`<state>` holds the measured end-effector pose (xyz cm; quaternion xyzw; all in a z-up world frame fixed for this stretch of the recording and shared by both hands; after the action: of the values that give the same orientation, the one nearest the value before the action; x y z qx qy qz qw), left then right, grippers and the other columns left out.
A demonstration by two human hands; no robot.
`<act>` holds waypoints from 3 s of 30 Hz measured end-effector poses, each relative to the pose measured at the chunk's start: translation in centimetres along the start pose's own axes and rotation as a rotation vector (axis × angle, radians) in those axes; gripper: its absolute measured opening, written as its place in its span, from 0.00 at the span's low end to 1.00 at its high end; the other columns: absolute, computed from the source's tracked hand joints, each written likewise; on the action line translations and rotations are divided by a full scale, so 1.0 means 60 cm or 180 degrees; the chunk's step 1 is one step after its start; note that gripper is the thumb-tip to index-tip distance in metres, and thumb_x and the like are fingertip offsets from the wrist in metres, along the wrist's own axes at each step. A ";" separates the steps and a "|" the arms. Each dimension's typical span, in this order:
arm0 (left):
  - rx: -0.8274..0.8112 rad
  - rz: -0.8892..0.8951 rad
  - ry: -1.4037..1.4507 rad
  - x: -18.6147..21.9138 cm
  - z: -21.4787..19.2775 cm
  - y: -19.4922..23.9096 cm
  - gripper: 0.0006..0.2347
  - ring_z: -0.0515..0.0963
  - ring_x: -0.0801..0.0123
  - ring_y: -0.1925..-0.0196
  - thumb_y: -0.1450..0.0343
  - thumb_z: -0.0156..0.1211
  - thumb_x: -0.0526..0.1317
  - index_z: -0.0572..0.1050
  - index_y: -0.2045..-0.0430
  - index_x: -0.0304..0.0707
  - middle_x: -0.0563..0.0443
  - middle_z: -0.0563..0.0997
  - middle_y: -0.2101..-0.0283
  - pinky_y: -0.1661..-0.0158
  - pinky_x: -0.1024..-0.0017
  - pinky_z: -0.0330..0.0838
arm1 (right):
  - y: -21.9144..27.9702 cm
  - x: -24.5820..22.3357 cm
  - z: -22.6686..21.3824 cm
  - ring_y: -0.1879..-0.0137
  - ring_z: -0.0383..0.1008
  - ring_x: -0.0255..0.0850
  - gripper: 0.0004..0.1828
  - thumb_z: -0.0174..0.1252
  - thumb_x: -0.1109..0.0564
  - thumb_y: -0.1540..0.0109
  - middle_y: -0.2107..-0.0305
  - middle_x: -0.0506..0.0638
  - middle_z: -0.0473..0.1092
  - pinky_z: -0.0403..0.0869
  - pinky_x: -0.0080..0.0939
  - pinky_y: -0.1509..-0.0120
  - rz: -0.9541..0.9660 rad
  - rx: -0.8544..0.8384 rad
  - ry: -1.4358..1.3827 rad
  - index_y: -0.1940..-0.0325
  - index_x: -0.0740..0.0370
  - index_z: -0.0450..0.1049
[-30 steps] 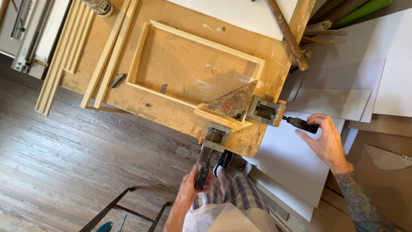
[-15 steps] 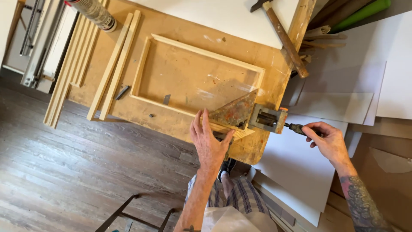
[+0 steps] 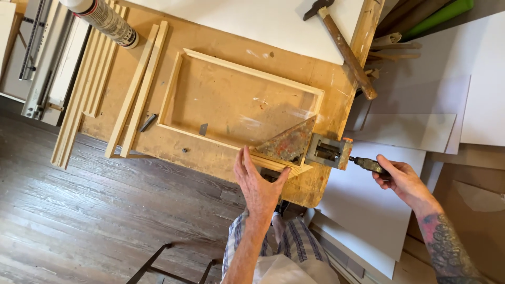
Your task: Assembling a wooden frame by aligning strips in a corner clamp and securing them with tools.
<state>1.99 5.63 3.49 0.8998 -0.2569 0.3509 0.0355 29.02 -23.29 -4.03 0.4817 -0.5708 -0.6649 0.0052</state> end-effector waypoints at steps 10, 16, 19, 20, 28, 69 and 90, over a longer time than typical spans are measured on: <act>-0.0165 -0.0349 0.0623 0.002 -0.005 0.003 0.42 0.57 0.42 0.29 0.35 0.68 0.60 0.56 0.29 0.40 0.35 0.57 0.30 0.43 0.40 0.65 | 0.056 -0.067 0.010 0.52 0.74 0.35 0.14 0.72 0.64 0.45 0.58 0.49 0.73 0.73 0.32 0.41 -0.2688 0.0490 0.1345 0.58 0.59 0.77; 0.0006 -0.0284 0.0814 0.005 -0.004 0.000 0.39 0.57 0.42 0.29 0.35 0.70 0.57 0.58 0.31 0.43 0.35 0.56 0.30 0.44 0.38 0.66 | 0.072 -0.084 0.029 0.52 0.73 0.37 0.15 0.72 0.59 0.43 0.56 0.47 0.71 0.71 0.36 0.41 -0.2724 0.0859 0.2318 0.54 0.57 0.76; 0.0036 -0.0259 0.0866 0.000 -0.002 0.008 0.40 0.56 0.41 0.28 0.34 0.69 0.57 0.57 0.29 0.45 0.35 0.56 0.30 0.42 0.37 0.63 | 0.076 -0.081 0.028 0.54 0.72 0.36 0.16 0.72 0.57 0.43 0.56 0.45 0.72 0.71 0.35 0.42 -0.2516 0.0854 0.2312 0.54 0.55 0.77; -0.0002 -0.0291 0.0909 -0.002 0.002 0.008 0.41 0.55 0.41 0.26 0.34 0.68 0.58 0.55 0.28 0.45 0.35 0.55 0.29 0.40 0.35 0.61 | 0.076 -0.082 0.026 0.55 0.72 0.35 0.15 0.73 0.56 0.44 0.56 0.44 0.72 0.70 0.34 0.42 -0.2418 0.0855 0.2301 0.55 0.54 0.77; -0.0926 -0.1176 0.0403 -0.075 -0.088 0.130 0.50 0.55 0.48 0.26 0.40 0.68 0.64 0.46 0.28 0.41 0.45 0.51 0.27 0.39 0.40 0.58 | 0.163 -0.151 0.131 0.39 0.71 0.46 0.27 0.72 0.48 0.46 0.48 0.52 0.73 0.67 0.50 0.29 -0.3069 0.0960 0.2805 0.45 0.57 0.76; -0.0888 -0.0524 0.0619 -0.101 -0.098 0.083 0.21 0.81 0.68 0.59 0.36 0.70 0.58 0.75 0.58 0.46 0.55 0.80 0.60 0.57 0.63 0.78 | 0.181 -0.226 0.332 0.66 0.83 0.33 0.11 0.64 0.59 0.37 0.61 0.54 0.79 0.85 0.27 0.62 -0.2743 0.0174 0.1906 0.51 0.61 0.80; -0.1589 0.1058 0.0568 0.034 0.014 -0.242 0.34 0.82 0.41 0.53 0.46 0.77 0.41 0.75 0.42 0.41 0.38 0.80 0.56 0.54 0.47 0.79 | 0.108 -0.120 0.090 0.41 0.75 0.40 0.17 0.68 0.41 0.41 0.52 0.36 0.77 0.71 0.54 0.36 -0.2304 0.1532 0.2781 0.49 0.40 0.80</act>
<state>10.85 17.08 5.88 0.7746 -0.4745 0.3556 0.2200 25.89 -17.48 4.87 0.8604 -0.4503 -0.2182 -0.0963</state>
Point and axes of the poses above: each hand's wrist, its own y-axis away from the middle knuckle, its own z-axis out of the palm, x = y × z, the point moved 7 cm from there along -y, towards the middle knuckle
